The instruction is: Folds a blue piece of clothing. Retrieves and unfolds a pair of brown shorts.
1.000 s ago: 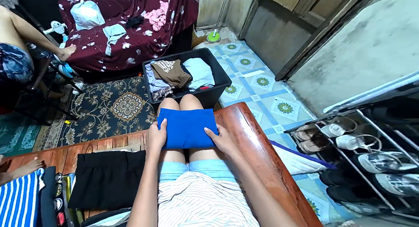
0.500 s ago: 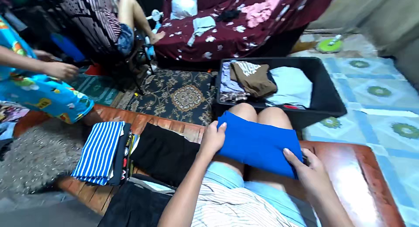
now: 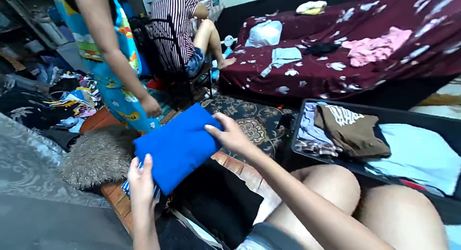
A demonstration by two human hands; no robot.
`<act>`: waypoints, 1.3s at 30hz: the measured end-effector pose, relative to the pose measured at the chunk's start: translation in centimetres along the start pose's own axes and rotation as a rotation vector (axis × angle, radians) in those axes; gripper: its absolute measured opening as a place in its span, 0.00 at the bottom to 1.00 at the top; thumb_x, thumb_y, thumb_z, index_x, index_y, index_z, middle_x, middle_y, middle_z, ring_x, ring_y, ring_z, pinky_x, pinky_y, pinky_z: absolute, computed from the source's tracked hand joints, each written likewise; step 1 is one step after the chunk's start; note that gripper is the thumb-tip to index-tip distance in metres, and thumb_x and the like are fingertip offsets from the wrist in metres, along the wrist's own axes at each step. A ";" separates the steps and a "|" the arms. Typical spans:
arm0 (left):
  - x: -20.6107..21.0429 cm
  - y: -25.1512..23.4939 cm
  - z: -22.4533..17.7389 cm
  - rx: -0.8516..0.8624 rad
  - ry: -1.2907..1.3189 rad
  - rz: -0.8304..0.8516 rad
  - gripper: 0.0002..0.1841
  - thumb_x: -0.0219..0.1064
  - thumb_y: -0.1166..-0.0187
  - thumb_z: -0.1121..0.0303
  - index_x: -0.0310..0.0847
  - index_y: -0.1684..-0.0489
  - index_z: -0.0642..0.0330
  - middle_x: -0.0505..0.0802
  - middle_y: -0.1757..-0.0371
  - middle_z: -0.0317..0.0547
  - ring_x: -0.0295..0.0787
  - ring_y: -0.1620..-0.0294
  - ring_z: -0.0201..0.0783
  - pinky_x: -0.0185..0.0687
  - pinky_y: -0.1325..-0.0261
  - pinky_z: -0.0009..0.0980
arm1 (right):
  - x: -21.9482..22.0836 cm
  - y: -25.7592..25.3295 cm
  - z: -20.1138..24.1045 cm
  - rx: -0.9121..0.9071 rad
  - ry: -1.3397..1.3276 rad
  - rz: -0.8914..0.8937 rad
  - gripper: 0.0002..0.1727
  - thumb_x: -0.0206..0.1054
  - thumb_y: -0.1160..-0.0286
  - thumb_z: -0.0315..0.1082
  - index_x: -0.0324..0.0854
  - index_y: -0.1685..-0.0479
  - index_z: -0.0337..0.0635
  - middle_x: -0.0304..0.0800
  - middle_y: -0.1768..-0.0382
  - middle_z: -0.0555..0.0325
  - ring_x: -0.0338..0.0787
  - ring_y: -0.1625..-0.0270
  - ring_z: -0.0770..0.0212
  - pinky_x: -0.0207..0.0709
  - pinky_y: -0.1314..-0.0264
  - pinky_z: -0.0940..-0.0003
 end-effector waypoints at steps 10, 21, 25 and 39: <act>-10.4 -2.1 11.7 -0.279 -0.119 -0.357 0.14 0.56 0.08 0.65 0.75 0.39 0.68 0.87 0.61 0.52 0.83 0.75 0.33 0.76 0.78 0.27 | 19.7 -7.1 -4.9 0.000 0.056 0.415 0.15 0.66 0.16 0.34 0.81 0.38 0.36 0.90 0.48 0.39 0.90 0.42 0.42 0.79 0.36 0.38; -9.4 -2.6 12.4 -0.339 -0.088 -0.352 0.16 0.56 0.08 0.62 0.71 0.35 0.66 0.85 0.61 0.54 0.83 0.75 0.37 0.82 0.74 0.31 | 19.8 -9.1 -4.5 0.053 0.098 0.411 0.15 0.66 0.17 0.33 0.80 0.36 0.37 0.89 0.44 0.39 0.89 0.39 0.42 0.78 0.36 0.37; -9.0 -3.1 14.8 -0.350 -0.219 -0.319 0.21 0.60 0.10 0.66 0.68 0.26 0.71 0.86 0.49 0.66 0.88 0.57 0.50 0.86 0.57 0.46 | 20.4 -8.5 -8.2 0.218 0.215 0.361 0.16 0.67 0.18 0.33 0.80 0.38 0.34 0.88 0.47 0.35 0.88 0.41 0.36 0.78 0.38 0.34; -9.1 -2.4 14.4 -0.368 -0.177 -0.329 0.24 0.63 0.11 0.67 0.62 0.23 0.70 0.86 0.50 0.65 0.88 0.61 0.45 0.86 0.62 0.40 | 17.5 -7.4 -9.4 0.257 0.106 0.255 0.25 0.69 0.18 0.34 0.71 0.28 0.32 0.90 0.50 0.40 0.90 0.46 0.45 0.80 0.37 0.44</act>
Point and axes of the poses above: each hand's wrist, its own y-axis away from the middle knuckle, its own x-axis out of the palm, z = x × y, the point moved 10 cm from there along -y, towards the middle knuckle
